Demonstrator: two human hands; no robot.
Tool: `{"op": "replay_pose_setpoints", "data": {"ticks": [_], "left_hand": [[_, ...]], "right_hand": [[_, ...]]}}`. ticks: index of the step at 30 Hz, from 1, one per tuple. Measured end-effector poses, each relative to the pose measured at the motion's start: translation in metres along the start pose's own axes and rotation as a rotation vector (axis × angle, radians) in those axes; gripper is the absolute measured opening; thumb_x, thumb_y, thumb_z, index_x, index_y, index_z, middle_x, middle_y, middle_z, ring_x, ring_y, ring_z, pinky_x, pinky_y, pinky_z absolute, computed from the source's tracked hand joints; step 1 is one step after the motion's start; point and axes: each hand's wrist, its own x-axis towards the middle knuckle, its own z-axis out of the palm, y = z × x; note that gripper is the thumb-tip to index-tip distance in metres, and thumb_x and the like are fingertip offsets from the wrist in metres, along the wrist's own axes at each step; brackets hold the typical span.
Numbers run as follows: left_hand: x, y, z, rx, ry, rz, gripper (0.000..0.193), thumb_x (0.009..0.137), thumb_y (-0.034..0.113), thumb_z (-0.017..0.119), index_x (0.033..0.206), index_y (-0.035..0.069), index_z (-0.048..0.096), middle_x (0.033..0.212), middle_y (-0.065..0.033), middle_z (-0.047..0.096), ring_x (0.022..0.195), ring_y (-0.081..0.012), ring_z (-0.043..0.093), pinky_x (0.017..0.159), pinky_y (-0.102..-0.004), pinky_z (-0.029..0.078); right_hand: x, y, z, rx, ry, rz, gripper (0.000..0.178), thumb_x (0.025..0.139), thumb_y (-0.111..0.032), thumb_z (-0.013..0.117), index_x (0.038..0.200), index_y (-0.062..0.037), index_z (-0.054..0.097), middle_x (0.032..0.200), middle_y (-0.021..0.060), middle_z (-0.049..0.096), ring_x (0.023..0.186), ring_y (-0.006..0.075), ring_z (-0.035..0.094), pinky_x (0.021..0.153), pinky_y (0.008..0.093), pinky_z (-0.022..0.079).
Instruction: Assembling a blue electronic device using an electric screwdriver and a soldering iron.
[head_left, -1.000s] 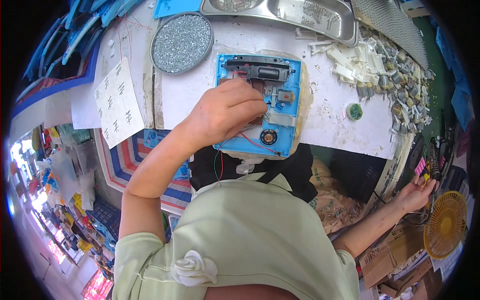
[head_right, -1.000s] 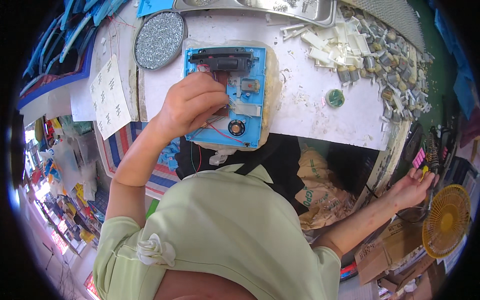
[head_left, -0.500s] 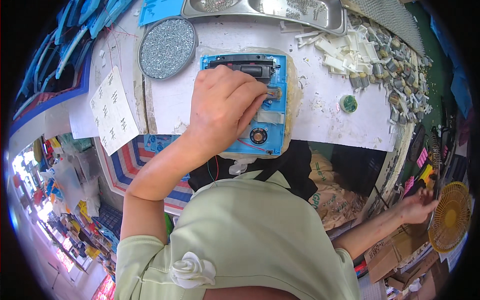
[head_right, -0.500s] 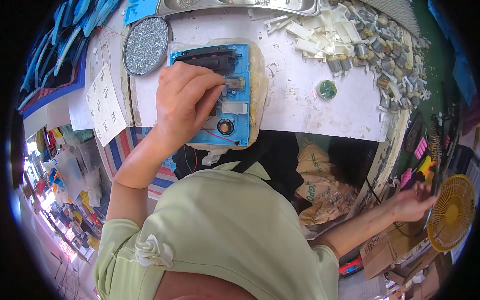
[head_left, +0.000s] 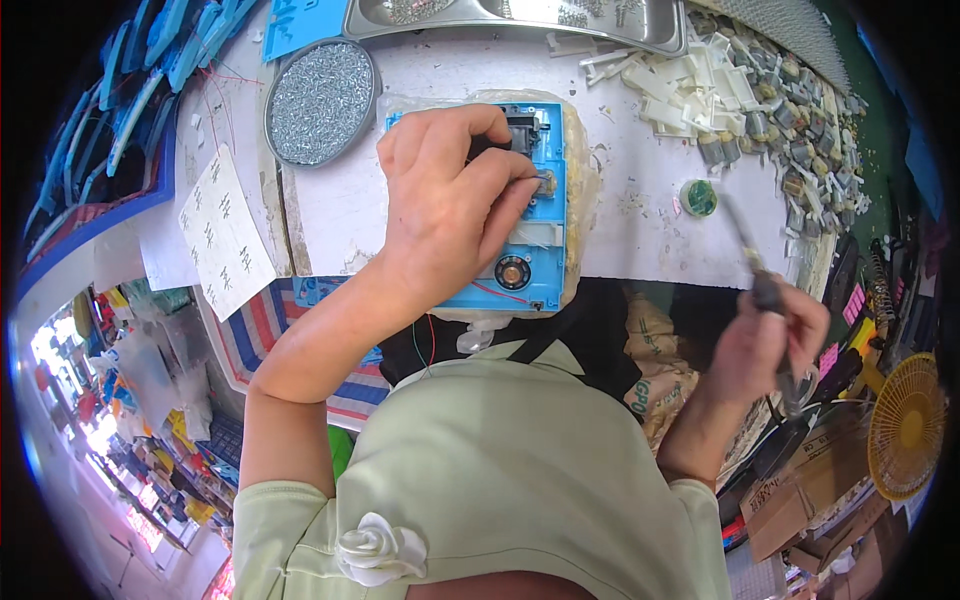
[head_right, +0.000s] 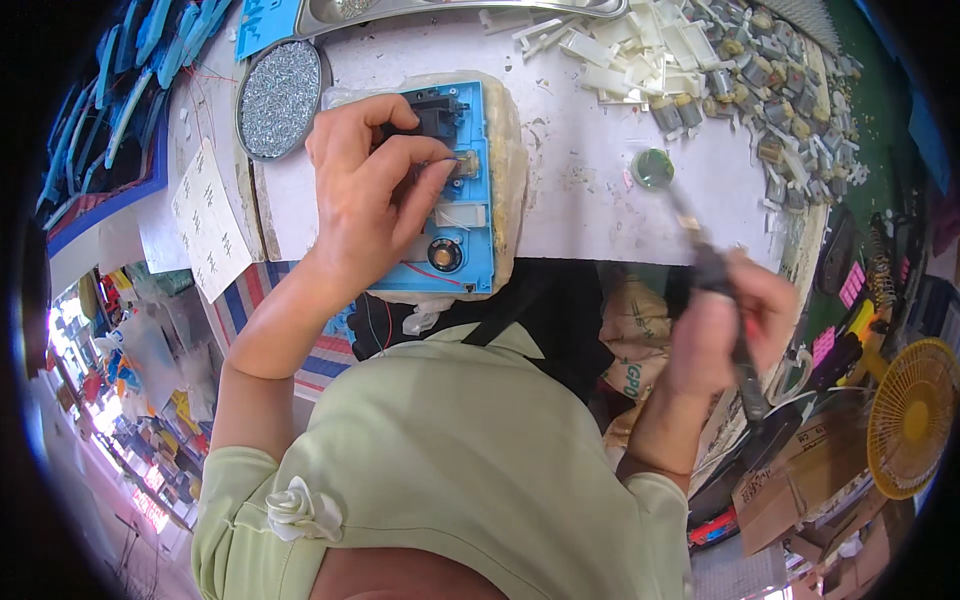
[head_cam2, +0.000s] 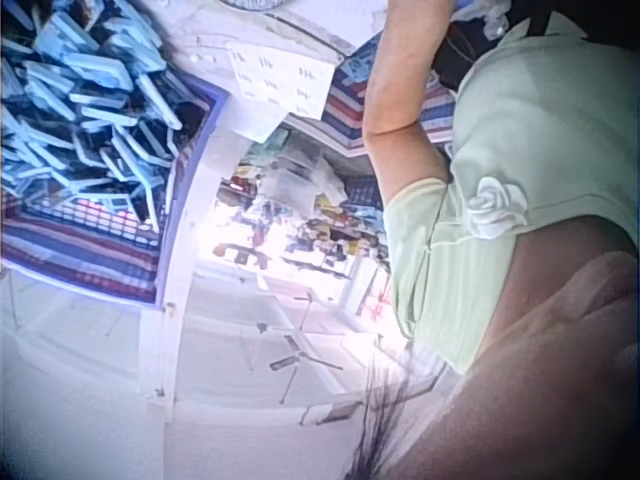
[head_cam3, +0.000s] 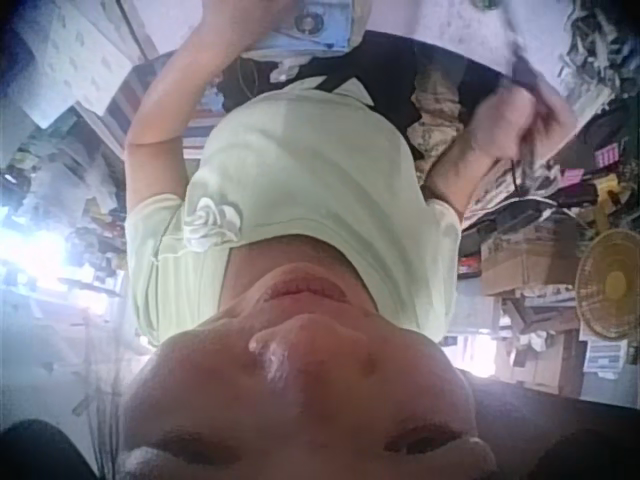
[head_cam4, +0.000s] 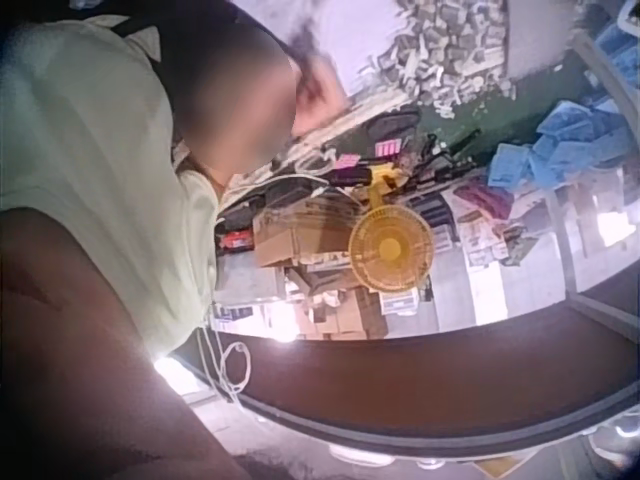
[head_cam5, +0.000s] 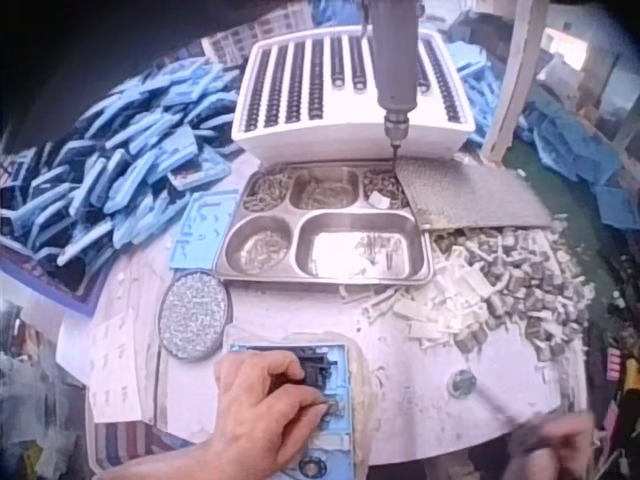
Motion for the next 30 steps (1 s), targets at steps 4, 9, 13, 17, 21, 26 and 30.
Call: {"op": "replay_pose_setpoints", "data": {"ticks": [4,9,13,17,21,26,30], "left_hand": [[0.0,0.0,0.001,-0.015,-0.007,-0.015,0.019,0.074,0.008,0.083,0.09,0.011,0.075,0.107,-0.0063,0.059,0.095,-0.0258,0.051,0.085,-0.0383,0.039],[0.0,0.0,0.001,-0.036,-0.006,-0.034,0.019,0.073,0.007,0.083,0.09,0.01,0.074,0.107,-0.0065,0.058,0.095,-0.0259,0.051,0.086,-0.0384,0.038],[0.001,0.001,0.0,-0.013,-0.019,-0.038,0.019,0.073,0.008,0.083,0.089,0.01,0.074,0.107,-0.0061,0.058,0.094,-0.0255,0.051,0.085,-0.0379,0.038],[0.001,0.0,0.001,-0.014,-0.019,-0.037,0.02,0.072,0.008,0.083,0.09,0.011,0.074,0.107,-0.0057,0.058,0.093,-0.025,0.051,0.085,-0.0375,0.037],[0.0,0.0,0.001,-0.021,-0.022,-0.044,0.02,0.072,0.008,0.083,0.09,0.011,0.074,0.107,-0.0054,0.058,0.093,-0.0248,0.05,0.085,-0.0374,0.037],[0.0,0.0,0.001,-0.016,-0.013,-0.04,0.021,0.072,0.008,0.083,0.091,0.011,0.074,0.108,-0.0054,0.058,0.093,-0.0247,0.05,0.085,-0.0373,0.037],[-0.001,0.0,0.002,-0.015,-0.009,-0.04,0.021,0.072,0.008,0.083,0.091,0.011,0.075,0.109,-0.0055,0.058,0.094,-0.0248,0.05,0.086,-0.0374,0.036]], "right_hand": [[0.0,-0.004,0.047,0.124,-0.445,-0.097,0.027,0.085,-0.001,0.074,0.107,0.0023,0.06,0.071,0.0072,0.057,0.059,0.013,0.049,0.054,0.0254,0.037],[0.005,-0.003,0.065,0.02,-0.554,-0.234,0.029,0.08,-0.001,0.078,0.104,-0.0001,0.063,0.067,0.0069,0.059,0.053,0.0176,0.053,0.049,0.0281,0.04],[0.005,-0.005,0.068,-0.01,-0.586,-0.261,0.029,0.078,-0.001,0.079,0.103,-0.0021,0.063,0.066,0.0061,0.059,0.051,0.0189,0.053,0.047,0.0292,0.04],[0.006,-0.007,0.07,-0.049,-0.603,-0.282,0.03,0.078,-0.002,0.079,0.103,-0.0029,0.063,0.066,0.006,0.059,0.051,0.0197,0.052,0.046,0.03,0.039],[0.006,-0.007,0.071,-0.049,-0.605,-0.284,0.03,0.077,-0.002,0.079,0.103,-0.0031,0.063,0.066,0.006,0.058,0.05,0.0203,0.052,0.046,0.0306,0.039],[0.008,-0.01,0.075,-0.068,-0.626,-0.318,0.032,0.076,-0.001,0.079,0.103,-0.0032,0.063,0.065,0.0058,0.058,0.05,0.021,0.051,0.046,0.0313,0.039],[0.009,-0.011,0.078,-0.081,-0.631,-0.35,0.032,0.075,0.0,0.079,0.103,-0.0039,0.063,0.065,0.0056,0.057,0.05,0.0215,0.051,0.046,0.0317,0.039]]}}
